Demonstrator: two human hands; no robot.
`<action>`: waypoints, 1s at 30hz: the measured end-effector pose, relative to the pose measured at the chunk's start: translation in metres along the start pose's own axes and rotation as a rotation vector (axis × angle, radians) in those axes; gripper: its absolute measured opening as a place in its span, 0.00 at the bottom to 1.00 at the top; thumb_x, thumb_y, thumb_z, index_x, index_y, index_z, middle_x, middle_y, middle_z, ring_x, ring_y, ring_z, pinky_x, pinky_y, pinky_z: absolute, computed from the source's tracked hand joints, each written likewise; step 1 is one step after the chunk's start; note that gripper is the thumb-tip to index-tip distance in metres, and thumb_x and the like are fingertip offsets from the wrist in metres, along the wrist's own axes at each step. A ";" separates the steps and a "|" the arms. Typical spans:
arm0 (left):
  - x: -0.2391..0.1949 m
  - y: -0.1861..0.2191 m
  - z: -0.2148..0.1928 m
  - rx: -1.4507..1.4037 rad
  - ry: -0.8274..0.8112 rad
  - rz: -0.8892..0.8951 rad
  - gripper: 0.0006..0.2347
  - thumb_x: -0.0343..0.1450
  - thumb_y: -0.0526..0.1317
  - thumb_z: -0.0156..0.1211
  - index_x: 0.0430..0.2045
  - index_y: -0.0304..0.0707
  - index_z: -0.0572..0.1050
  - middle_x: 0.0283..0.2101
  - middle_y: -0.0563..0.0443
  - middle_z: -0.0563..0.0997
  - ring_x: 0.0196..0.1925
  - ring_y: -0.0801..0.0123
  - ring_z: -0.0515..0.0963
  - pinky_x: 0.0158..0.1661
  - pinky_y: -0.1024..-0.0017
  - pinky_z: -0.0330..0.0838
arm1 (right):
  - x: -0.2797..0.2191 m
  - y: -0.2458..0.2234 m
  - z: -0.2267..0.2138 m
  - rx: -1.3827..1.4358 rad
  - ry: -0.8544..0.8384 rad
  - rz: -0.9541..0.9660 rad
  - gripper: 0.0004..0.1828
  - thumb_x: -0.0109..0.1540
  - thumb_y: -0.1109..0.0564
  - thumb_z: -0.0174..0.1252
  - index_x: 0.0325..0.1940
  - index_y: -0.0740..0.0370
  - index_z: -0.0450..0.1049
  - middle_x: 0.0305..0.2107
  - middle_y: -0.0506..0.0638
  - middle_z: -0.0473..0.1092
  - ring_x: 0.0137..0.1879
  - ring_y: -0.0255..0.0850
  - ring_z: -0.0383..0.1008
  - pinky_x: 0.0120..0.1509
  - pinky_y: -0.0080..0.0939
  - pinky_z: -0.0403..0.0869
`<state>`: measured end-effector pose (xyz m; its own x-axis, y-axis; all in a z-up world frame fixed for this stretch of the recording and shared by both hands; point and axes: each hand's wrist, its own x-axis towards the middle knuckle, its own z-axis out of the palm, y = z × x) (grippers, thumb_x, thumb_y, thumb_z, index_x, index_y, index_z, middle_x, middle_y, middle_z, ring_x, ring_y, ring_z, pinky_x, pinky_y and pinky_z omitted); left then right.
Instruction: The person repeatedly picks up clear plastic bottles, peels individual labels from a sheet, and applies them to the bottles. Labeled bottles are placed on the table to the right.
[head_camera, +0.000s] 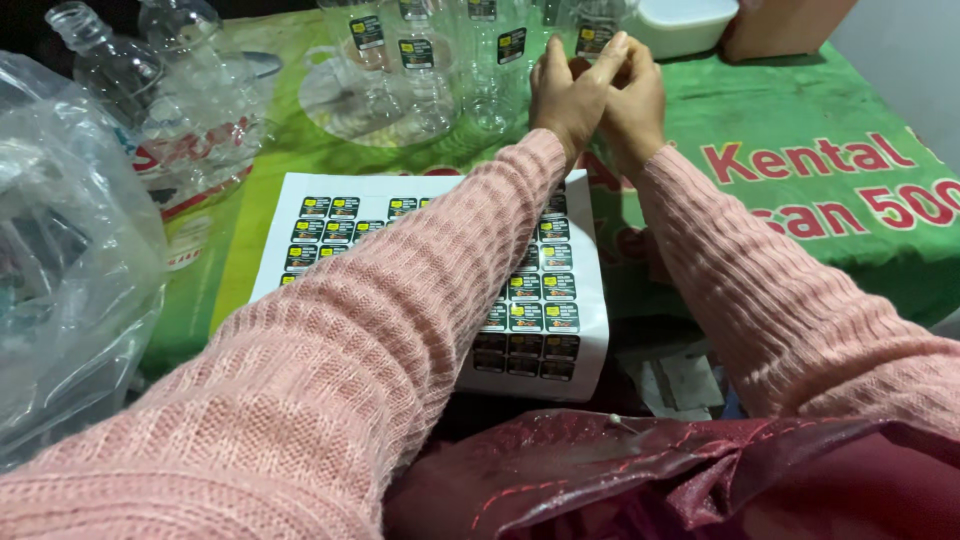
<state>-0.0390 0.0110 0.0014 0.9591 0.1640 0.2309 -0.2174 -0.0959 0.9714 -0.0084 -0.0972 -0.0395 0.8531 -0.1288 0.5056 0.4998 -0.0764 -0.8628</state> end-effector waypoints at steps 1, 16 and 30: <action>0.003 -0.002 -0.004 0.002 -0.008 -0.026 0.48 0.62 0.64 0.63 0.71 0.28 0.53 0.70 0.30 0.59 0.69 0.45 0.66 0.63 0.58 0.66 | 0.000 0.000 0.004 0.031 -0.030 0.006 0.24 0.65 0.52 0.68 0.59 0.66 0.69 0.48 0.52 0.76 0.51 0.35 0.77 0.56 0.35 0.78; -0.012 -0.023 -0.020 0.172 0.036 0.029 0.40 0.67 0.59 0.64 0.67 0.28 0.58 0.61 0.33 0.68 0.60 0.49 0.72 0.57 0.59 0.69 | -0.010 -0.005 0.019 -0.402 0.025 0.067 0.46 0.58 0.53 0.70 0.73 0.62 0.53 0.59 0.61 0.61 0.64 0.51 0.68 0.62 0.44 0.74; -0.094 -0.050 -0.223 0.430 0.606 0.346 0.13 0.69 0.38 0.64 0.46 0.36 0.73 0.43 0.42 0.79 0.46 0.55 0.79 0.48 0.60 0.74 | -0.119 -0.082 0.149 -0.403 -0.337 -0.064 0.21 0.61 0.52 0.68 0.56 0.60 0.77 0.47 0.57 0.74 0.52 0.46 0.76 0.55 0.45 0.75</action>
<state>-0.1589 0.2196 -0.0560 0.5595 0.5465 0.6232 -0.2761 -0.5860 0.7618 -0.1287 0.0716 -0.0293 0.8568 0.2086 0.4716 0.5117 -0.4567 -0.7277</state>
